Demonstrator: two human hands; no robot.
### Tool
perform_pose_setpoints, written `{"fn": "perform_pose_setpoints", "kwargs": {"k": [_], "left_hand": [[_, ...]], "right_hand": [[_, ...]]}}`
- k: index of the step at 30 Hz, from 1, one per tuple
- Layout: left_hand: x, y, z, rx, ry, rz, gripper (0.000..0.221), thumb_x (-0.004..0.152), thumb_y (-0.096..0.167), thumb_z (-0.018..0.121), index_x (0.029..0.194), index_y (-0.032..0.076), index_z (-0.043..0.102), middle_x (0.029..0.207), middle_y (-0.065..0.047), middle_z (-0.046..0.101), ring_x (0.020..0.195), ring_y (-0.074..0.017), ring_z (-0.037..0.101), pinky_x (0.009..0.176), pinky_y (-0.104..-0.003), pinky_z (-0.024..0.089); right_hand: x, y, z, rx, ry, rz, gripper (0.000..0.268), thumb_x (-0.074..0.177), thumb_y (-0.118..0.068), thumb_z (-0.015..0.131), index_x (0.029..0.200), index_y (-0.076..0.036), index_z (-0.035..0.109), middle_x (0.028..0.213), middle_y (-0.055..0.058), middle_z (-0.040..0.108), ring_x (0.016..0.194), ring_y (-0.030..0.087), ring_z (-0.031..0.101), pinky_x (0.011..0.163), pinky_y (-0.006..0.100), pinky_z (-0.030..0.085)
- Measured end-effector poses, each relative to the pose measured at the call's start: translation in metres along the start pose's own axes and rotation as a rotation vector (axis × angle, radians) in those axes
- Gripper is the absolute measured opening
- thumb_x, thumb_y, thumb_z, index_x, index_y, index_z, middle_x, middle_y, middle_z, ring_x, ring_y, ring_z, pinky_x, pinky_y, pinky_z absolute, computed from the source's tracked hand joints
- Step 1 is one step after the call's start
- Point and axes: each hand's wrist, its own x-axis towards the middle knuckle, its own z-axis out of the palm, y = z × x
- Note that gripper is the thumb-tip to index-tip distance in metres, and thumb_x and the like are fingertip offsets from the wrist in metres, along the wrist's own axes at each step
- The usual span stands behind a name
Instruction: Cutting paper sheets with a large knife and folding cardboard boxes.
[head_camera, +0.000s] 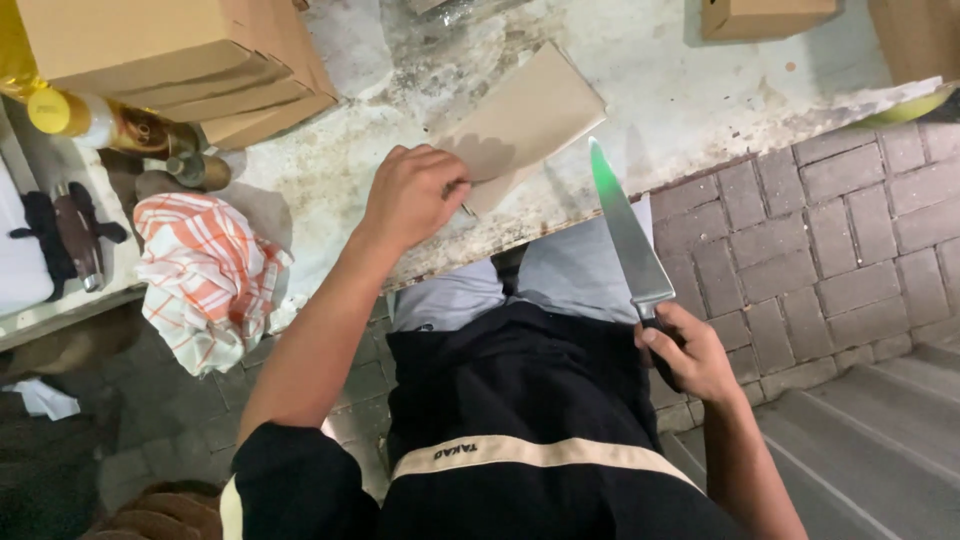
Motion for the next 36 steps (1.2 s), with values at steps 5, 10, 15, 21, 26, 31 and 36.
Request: {"fn": "perform_pose_setpoints", "kwargs": {"k": [5, 10, 15, 21, 26, 31, 36], "left_hand": [[0.031, 0.014, -0.043, -0.345, -0.032, -0.136, 0.026, 0.074, 0.021, 0.088, 0.072, 0.011, 0.064, 0.066, -0.004, 0.063, 0.067, -0.0249, 0.062, 0.063, -0.033, 0.047], [0.049, 0.000, -0.053, -0.483, -0.071, -0.152, 0.042, 0.070, 0.028, 0.092, 0.064, 0.008, 0.056, 0.055, -0.004, 0.052, 0.055, -0.0212, 0.049, 0.057, -0.033, 0.041], [0.054, 0.020, -0.077, -0.434, -0.152, 0.021, 0.016, 0.090, 0.006, 0.074, 0.098, 0.019, 0.077, 0.103, 0.002, 0.075, 0.090, -0.0246, 0.064, 0.085, -0.034, 0.050], [0.041, 0.052, -0.106, -0.372, -0.608, -0.093, 0.055, 0.084, -0.011, 0.051, 0.133, 0.012, 0.061, 0.144, -0.011, 0.054, 0.142, -0.0364, 0.036, 0.118, -0.062, 0.000], [0.045, 0.077, -0.026, -0.120, -0.280, -0.104, 0.064, 0.090, 0.035, 0.057, 0.147, 0.009, 0.045, 0.155, -0.013, 0.038, 0.145, -0.0349, 0.031, 0.117, -0.065, 0.007], [0.041, 0.113, 0.048, 0.078, -0.144, -0.097, 0.068, 0.102, 0.049, 0.046, 0.156, 0.011, 0.028, 0.162, -0.018, 0.023, 0.151, -0.0350, 0.022, 0.116, -0.070, 0.004], [0.041, 0.096, 0.054, 0.138, -0.205, -0.182, 0.072, 0.104, 0.057, 0.038, 0.158, 0.012, 0.025, 0.163, -0.018, 0.018, 0.152, -0.0332, 0.013, 0.113, -0.071, -0.005]], "right_hand": [[-0.014, -0.005, 0.001, 0.162, -0.154, 0.087, 0.010, 0.087, -0.008, 0.064, 0.092, -0.002, 0.070, 0.056, 0.010, 0.070, 0.047, 0.016, 0.065, 0.047, 0.033, 0.053], [-0.001, -0.022, 0.006, 0.275, -0.266, 0.137, 0.009, 0.084, -0.002, 0.065, 0.091, -0.001, 0.070, 0.061, 0.012, 0.073, 0.047, 0.018, 0.070, 0.045, 0.034, 0.056], [0.038, -0.025, 0.030, 0.343, -0.320, 0.127, 0.011, 0.092, -0.002, 0.058, 0.099, 0.000, 0.065, 0.063, 0.014, 0.067, 0.045, 0.019, 0.064, 0.043, 0.033, 0.054], [0.067, -0.037, 0.063, 0.449, -0.213, 0.195, 0.014, 0.096, -0.004, 0.051, 0.104, 0.002, 0.060, 0.064, 0.019, 0.065, 0.043, 0.024, 0.064, 0.033, 0.032, 0.049], [0.065, 0.000, 0.089, 0.435, -0.128, 0.139, 0.016, 0.096, -0.002, 0.050, 0.110, 0.003, 0.057, 0.069, 0.017, 0.065, 0.047, 0.022, 0.065, 0.044, 0.030, 0.051], [0.065, 0.005, 0.098, 0.461, -0.069, 0.003, 0.014, 0.099, -0.001, 0.047, 0.110, 0.002, 0.055, 0.075, 0.015, 0.065, 0.053, 0.021, 0.065, 0.054, 0.029, 0.048], [0.050, -0.025, 0.088, 0.451, -0.016, 0.062, 0.017, 0.096, -0.006, 0.054, 0.110, 0.003, 0.058, 0.070, 0.014, 0.063, 0.055, 0.017, 0.061, 0.053, 0.028, 0.046]]}}
